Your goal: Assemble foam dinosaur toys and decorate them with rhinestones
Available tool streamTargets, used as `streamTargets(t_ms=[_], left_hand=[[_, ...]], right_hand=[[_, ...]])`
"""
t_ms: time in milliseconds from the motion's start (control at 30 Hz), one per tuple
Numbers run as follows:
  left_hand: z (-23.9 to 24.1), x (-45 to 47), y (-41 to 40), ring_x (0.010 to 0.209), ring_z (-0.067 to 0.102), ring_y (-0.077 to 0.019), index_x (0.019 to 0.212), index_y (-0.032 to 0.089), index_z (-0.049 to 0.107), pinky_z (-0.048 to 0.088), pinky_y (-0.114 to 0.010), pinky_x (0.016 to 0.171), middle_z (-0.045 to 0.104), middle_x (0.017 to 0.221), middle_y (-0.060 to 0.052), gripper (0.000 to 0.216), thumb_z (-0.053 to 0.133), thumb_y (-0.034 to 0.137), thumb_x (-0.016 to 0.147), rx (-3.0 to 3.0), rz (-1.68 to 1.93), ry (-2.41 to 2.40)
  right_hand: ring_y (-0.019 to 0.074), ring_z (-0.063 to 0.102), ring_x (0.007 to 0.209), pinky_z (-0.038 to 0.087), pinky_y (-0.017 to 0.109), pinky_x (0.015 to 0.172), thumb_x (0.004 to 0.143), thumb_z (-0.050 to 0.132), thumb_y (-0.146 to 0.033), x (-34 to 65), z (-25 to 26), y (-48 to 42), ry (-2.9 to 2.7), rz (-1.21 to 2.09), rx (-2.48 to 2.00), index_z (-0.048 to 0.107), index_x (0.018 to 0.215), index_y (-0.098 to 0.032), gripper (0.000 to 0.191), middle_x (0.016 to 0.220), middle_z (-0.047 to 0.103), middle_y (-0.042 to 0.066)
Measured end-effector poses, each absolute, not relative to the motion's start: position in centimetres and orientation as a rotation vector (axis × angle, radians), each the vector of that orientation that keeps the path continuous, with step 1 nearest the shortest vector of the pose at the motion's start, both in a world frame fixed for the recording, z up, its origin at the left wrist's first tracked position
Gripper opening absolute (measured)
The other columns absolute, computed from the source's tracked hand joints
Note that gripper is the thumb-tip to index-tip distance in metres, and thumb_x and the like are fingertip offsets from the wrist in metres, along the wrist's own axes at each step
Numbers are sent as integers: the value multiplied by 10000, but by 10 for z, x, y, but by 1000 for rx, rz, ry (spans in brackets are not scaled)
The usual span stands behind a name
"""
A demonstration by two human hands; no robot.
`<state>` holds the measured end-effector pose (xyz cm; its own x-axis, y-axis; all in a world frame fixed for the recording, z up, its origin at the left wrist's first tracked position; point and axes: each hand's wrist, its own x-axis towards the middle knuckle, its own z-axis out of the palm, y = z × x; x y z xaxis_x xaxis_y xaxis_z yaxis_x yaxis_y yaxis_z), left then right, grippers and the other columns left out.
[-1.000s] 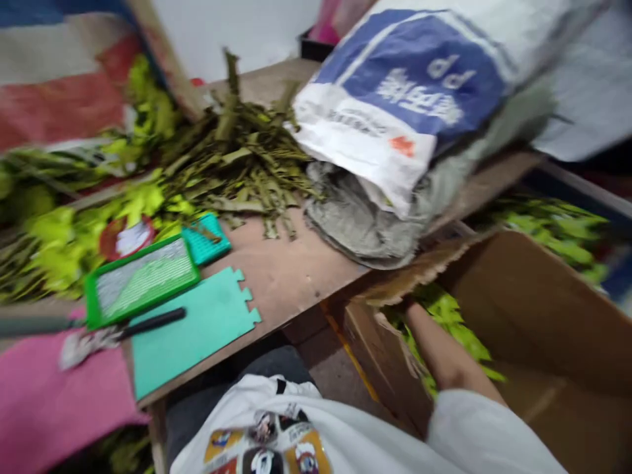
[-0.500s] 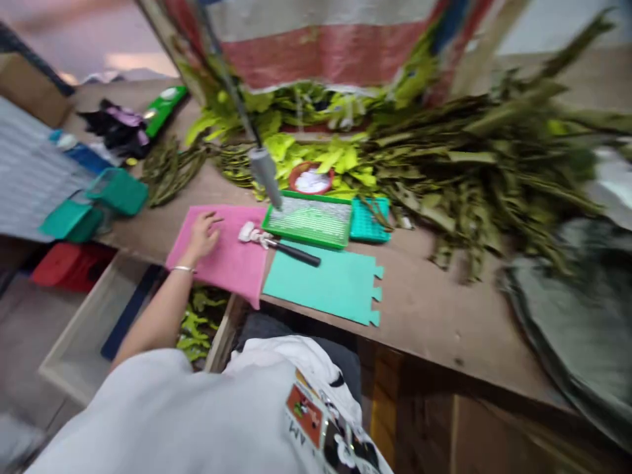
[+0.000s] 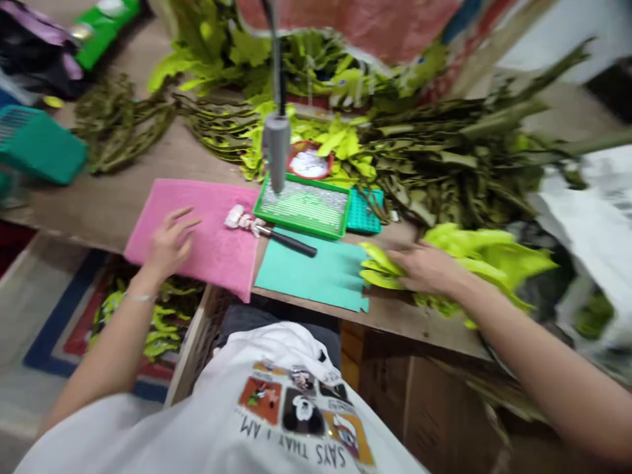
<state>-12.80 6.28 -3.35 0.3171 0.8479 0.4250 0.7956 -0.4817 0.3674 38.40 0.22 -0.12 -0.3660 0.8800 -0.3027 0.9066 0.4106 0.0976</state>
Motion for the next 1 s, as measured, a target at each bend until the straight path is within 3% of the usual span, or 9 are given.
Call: streamTargets(t_ms=[67, 167, 233, 400, 567, 667, 767, 900, 1000], left_hand=[[-29, -138, 48, 1219, 619, -191, 1246, 414, 625, 513, -464, 1071, 581, 1409, 98, 383, 568, 227, 916, 2455, 919, 1589], [-28, -135, 34, 1244, 608, -186, 1335, 658, 445, 511, -499, 1085, 522, 1437, 231, 631, 575, 204, 917, 2404, 921, 1628], [-31, -120, 32, 1232, 619, -196, 1346, 707, 377, 534, -505, 1060, 507, 1446, 244, 705, 578, 187, 915, 2414, 921, 1566], [-45, -54, 31, 1189, 644, -240, 1428, 583, 399, 584, -485, 980, 551, 1445, 71, 728, 592, 122, 899, 2527, 939, 1228], [-56, 51, -1, 1302, 568, -258, 1425, 331, 497, 542, -459, 1033, 635, 1328, -95, 582, 523, 70, 906, 2645, 827, 626], [-61, 125, -14, 1472, 362, -278, 1377, 265, 558, 341, -563, 1189, 504, 1502, -118, 467, 511, 124, 934, 2826, 507, 247], [-67, 188, -7, 1530, 209, -322, 1415, 273, 533, 219, -627, 1217, 325, 1621, -97, 474, 496, 164, 955, 2878, 390, 263], [-74, 237, 9, 1524, 192, -377, 1447, 294, 505, 244, -724, 1152, 274, 1640, -101, 495, 472, 175, 967, 2865, 268, 433], [-75, 253, 12, 1530, 179, -368, 1445, 313, 505, 274, -733, 1129, 253, 1649, -90, 498, 453, 161, 974, 2839, 220, 468]], right_hand=[[266, 661, 940, 451, 389, 888, 807, 677, -173, 385, 3, 0, 2265, -224, 1343, 678, 1149, -140, 343, 832, 724, 150], [288, 644, 961, 411, 383, 867, 804, 584, -152, 377, 3, 10, 2229, -232, 1243, 661, 1171, -139, 374, 937, 731, 160], [282, 626, 991, 401, 364, 865, 795, 568, -133, 374, 3, 16, 2244, -181, 1291, 634, 1211, -124, 422, 1060, 711, 167], [311, 561, 1139, 378, 396, 927, 850, 477, -102, 385, 8, 8, 2296, -40, 1481, 361, 1525, -157, 687, 1320, 612, 165], [285, 584, 1107, 394, 407, 934, 899, 338, -59, 400, 1, -15, 2307, 73, 1674, 177, 1597, -229, 736, 1385, 563, 155], [280, 558, 1171, 383, 427, 1011, 859, 373, -30, 412, -3, -20, 2391, 66, 1693, 200, 1591, -221, 777, 1409, 545, 153], [283, 545, 1169, 396, 438, 1021, 811, 425, -17, 425, -1, -19, 2395, -1, 1741, 284, 1567, -210, 793, 1357, 577, 146], [282, 505, 1213, 403, 426, 1013, 796, 425, 5, 436, 8, -17, 2358, -14, 1844, 426, 1499, -221, 739, 1359, 568, 144], [273, 510, 1175, 389, 419, 1004, 828, 412, -7, 444, 15, -22, 2318, 139, 1991, 448, 1481, -229, 691, 1317, 598, 130]])
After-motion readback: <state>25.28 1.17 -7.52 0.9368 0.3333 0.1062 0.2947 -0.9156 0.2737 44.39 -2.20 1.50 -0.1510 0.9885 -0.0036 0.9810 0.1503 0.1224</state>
